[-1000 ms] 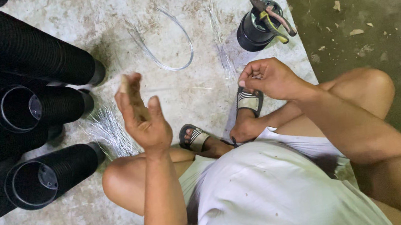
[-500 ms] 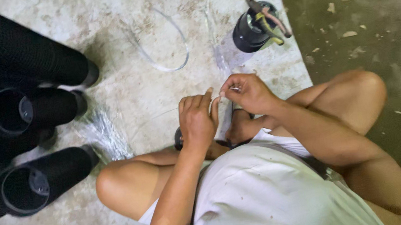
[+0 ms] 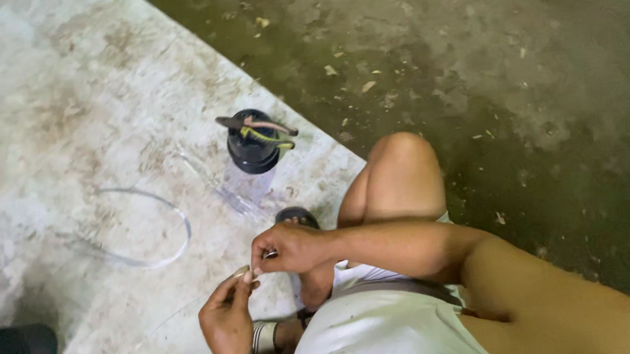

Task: The person sits on the floor and repeatedly twists thin metal wires into small loops using pliers. They pick up wires, form loops, and cut them with pliers, placing finished pieces aside.

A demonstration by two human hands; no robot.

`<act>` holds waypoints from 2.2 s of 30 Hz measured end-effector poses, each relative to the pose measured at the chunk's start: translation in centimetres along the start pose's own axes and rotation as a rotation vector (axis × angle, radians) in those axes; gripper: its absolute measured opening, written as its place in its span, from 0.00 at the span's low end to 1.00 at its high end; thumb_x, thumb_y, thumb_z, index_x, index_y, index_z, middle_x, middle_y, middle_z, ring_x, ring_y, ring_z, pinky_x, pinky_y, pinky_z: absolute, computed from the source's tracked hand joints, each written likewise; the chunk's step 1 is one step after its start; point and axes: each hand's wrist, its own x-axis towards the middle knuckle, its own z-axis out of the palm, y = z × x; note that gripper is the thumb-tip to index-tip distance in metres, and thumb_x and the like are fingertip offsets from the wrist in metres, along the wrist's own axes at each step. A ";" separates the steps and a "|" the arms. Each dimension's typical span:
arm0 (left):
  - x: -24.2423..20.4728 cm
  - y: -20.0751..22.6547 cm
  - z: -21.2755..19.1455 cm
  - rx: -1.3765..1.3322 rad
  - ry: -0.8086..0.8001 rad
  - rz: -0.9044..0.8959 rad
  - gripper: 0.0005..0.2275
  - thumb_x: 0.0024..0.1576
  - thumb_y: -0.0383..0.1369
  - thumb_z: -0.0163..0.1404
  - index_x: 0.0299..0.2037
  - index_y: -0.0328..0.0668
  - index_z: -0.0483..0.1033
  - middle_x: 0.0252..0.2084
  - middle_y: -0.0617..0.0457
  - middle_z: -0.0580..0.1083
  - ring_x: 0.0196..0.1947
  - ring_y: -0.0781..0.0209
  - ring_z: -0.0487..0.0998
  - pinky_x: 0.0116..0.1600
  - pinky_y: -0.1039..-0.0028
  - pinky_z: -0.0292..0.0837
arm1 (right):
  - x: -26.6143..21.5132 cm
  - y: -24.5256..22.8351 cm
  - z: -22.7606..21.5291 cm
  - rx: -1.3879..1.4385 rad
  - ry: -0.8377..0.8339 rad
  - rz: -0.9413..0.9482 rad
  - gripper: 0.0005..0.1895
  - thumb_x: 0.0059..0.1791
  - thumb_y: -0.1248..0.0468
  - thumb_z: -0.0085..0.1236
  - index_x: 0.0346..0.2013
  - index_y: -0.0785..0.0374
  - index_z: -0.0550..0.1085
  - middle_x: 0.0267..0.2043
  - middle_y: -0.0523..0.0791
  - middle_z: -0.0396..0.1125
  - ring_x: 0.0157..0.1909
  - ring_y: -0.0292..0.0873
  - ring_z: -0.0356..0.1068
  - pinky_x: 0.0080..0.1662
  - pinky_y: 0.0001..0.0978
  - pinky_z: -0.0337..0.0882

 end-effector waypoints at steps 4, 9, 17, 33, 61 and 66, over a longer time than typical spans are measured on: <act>0.4 -0.8 0.0 -0.028 0.003 -0.015 0.11 0.59 0.28 0.57 0.46 0.26 0.80 0.36 0.47 0.80 0.35 0.61 0.81 0.45 0.74 0.76 | 0.3 0.9 0.2 0.103 -0.023 0.131 0.07 0.49 0.65 0.62 0.37 0.66 0.78 0.31 0.43 0.75 0.33 0.33 0.71 0.36 0.26 0.72; 0.4 -1.4 -0.4 0.008 0.049 0.067 0.10 0.60 0.29 0.56 0.46 0.27 0.80 0.36 0.49 0.79 0.35 0.64 0.78 0.45 0.76 0.74 | 1.2 1.5 0.8 0.350 -0.058 0.291 0.08 0.50 0.64 0.62 0.38 0.67 0.80 0.31 0.42 0.74 0.32 0.32 0.71 0.37 0.25 0.73; 1.0 -3.5 -2.4 0.096 0.186 0.155 0.09 0.60 0.26 0.58 0.46 0.25 0.80 0.33 0.44 0.79 0.33 0.63 0.79 0.43 0.76 0.73 | 2.4 0.1 1.7 0.351 -0.083 0.304 0.09 0.50 0.65 0.58 0.40 0.67 0.80 0.32 0.43 0.75 0.31 0.33 0.73 0.37 0.25 0.74; 1.7 -6.6 -2.6 0.046 0.212 0.226 0.07 0.60 0.22 0.58 0.44 0.23 0.79 0.38 0.41 0.79 0.33 0.61 0.78 0.44 0.74 0.76 | 2.0 0.6 2.5 0.411 0.006 0.377 0.08 0.48 0.64 0.61 0.36 0.67 0.81 0.29 0.42 0.74 0.30 0.33 0.71 0.34 0.25 0.72; -3.4 6.8 1.6 -0.120 -0.116 0.240 0.10 0.67 0.28 0.45 0.31 0.39 0.70 0.25 0.67 0.61 0.25 0.77 0.54 0.29 0.79 0.50 | 1.7 -12.4 -4.5 -0.772 -0.086 -0.833 0.07 0.46 0.68 0.65 0.36 0.67 0.76 0.32 0.48 0.69 0.31 0.50 0.69 0.32 0.43 0.70; -4.9 8.5 0.8 0.021 -0.062 0.417 0.08 0.67 0.27 0.48 0.33 0.36 0.71 0.25 0.62 0.60 0.25 0.75 0.56 0.30 0.79 0.52 | 1.8 -13.0 -4.5 -0.644 -0.046 -0.844 0.11 0.45 0.67 0.62 0.40 0.69 0.76 0.37 0.49 0.71 0.37 0.50 0.72 0.38 0.40 0.72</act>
